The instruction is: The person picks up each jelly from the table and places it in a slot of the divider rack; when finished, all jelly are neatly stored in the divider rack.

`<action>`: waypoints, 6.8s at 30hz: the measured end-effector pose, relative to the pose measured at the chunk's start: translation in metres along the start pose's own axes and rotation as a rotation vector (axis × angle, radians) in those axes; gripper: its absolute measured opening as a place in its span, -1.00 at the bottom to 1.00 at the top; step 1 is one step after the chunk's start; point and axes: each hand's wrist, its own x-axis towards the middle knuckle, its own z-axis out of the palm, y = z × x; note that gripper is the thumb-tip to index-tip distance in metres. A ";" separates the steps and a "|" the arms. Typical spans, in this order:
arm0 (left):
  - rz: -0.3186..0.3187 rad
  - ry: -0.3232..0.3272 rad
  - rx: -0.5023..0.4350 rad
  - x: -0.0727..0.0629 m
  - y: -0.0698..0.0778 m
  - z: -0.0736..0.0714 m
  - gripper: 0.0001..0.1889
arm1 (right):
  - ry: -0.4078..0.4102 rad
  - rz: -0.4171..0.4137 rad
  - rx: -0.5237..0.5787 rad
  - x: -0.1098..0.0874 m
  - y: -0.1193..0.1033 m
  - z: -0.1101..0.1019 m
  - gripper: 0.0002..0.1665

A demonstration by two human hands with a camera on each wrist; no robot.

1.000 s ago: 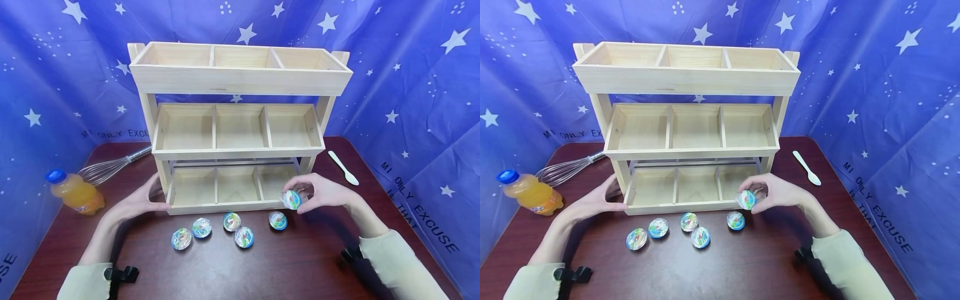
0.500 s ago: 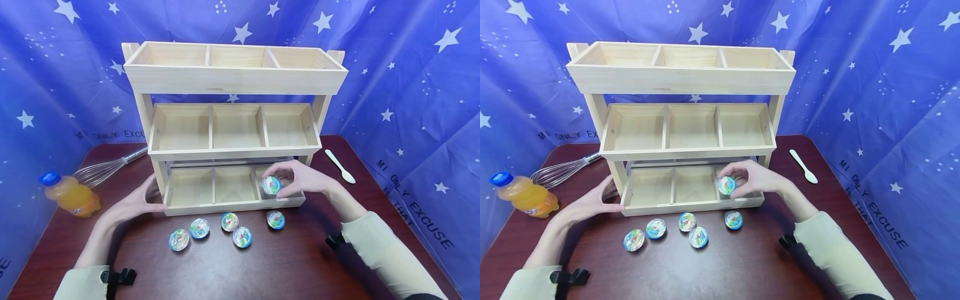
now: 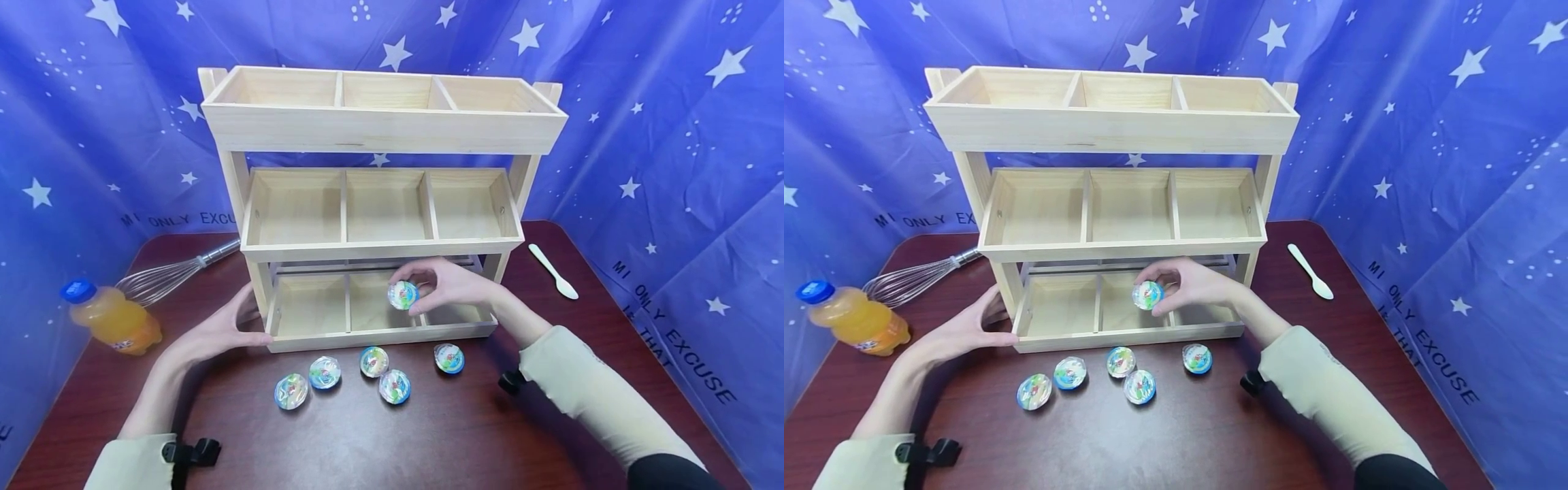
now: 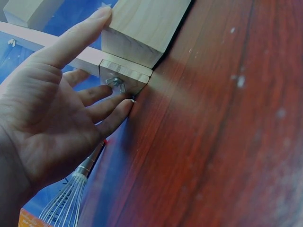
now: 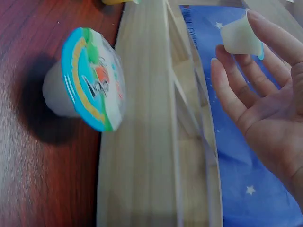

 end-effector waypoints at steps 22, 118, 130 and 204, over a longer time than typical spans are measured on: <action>-0.001 -0.018 -0.063 -0.005 0.003 -0.001 0.22 | -0.035 0.025 -0.068 0.077 -0.006 0.036 -0.35; 0.032 -0.011 -0.031 -0.002 0.002 0.001 0.20 | 0.086 -0.012 -0.176 0.084 -0.009 0.056 -0.46; 0.000 -0.029 -0.087 -0.001 0.001 0.000 0.23 | 0.234 -0.043 -0.064 0.036 0.007 0.042 -0.52; -0.017 -0.018 -0.055 -0.003 0.004 -0.001 0.23 | 0.170 -0.104 -0.617 -0.111 0.062 0.045 -0.36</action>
